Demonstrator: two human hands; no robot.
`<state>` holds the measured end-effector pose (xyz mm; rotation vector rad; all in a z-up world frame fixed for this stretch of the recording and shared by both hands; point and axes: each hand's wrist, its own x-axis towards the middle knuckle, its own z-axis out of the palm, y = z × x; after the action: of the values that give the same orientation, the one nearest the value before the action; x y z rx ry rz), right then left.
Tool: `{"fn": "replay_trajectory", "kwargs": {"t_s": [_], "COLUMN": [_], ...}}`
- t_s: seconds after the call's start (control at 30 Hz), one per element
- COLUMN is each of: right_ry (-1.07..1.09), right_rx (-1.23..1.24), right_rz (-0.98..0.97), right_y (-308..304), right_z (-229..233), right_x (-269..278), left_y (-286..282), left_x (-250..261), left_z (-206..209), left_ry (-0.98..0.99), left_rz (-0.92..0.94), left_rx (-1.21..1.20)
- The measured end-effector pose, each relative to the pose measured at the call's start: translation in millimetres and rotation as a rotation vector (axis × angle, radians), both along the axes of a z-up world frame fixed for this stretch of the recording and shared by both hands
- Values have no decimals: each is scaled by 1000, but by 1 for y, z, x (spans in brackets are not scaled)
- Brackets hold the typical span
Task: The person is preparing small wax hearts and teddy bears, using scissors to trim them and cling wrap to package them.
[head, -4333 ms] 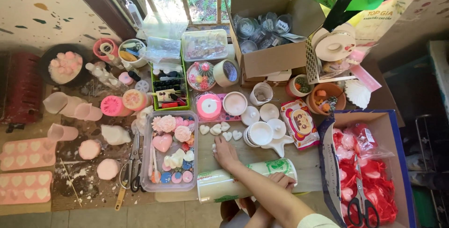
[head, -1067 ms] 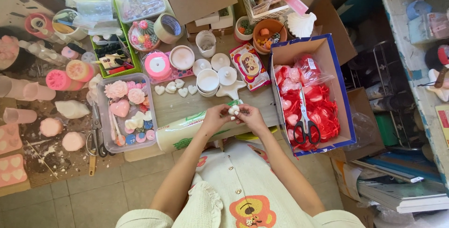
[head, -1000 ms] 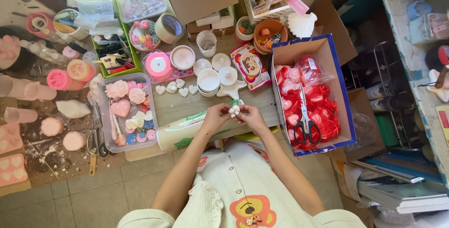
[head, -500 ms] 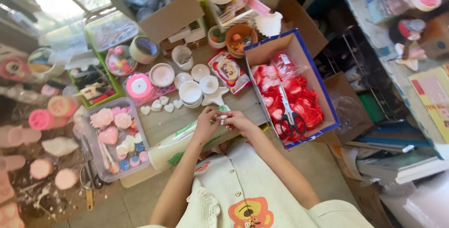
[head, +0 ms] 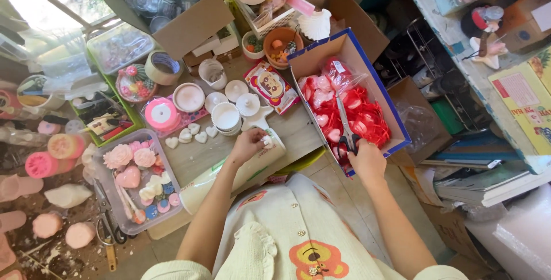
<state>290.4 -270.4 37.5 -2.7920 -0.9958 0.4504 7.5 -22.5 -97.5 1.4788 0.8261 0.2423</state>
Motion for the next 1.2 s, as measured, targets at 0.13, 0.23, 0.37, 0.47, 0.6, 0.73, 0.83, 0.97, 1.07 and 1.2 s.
{"fn": "replay_trajectory", "kwargs": {"t_s": [0.13,0.23,0.37,0.47,0.6,0.73,0.83,0.97,1.07,1.2], "right_ry": [21,12,40,50,-161,-4,-122,-110,-106,-121], "right_rx": [-56,-18,-16,18,273,146,116,80,35,-135], "right_rz": [25,7,-80,-149,78,430,801,951,1021,1002], "right_y": [3,4,-7,-31,-22,19,37,48,47,42], "right_z": [-8,-5,12,50,102,100,79,55,32,27], "right_x": [2,4,28,37,3,-21,-23,-14,-5,-2], "left_y": [5,5,8,5,4,1,-4,-9,-9,-8], "left_x": [1,0,-1,-3,0,0,-1,-4,-4,-7], "left_z": [8,4,3,3,4,1,7,23,22,7], "left_ry": [-80,-31,-90,-89,-58,-128,-143,-149,-125,-170], "left_rz": [8,-6,5,11,19,31,13,-14,-10,19], "left_rx": [-201,-289,-288,-274,-271,-226,-210,-170,-189,-133]}}
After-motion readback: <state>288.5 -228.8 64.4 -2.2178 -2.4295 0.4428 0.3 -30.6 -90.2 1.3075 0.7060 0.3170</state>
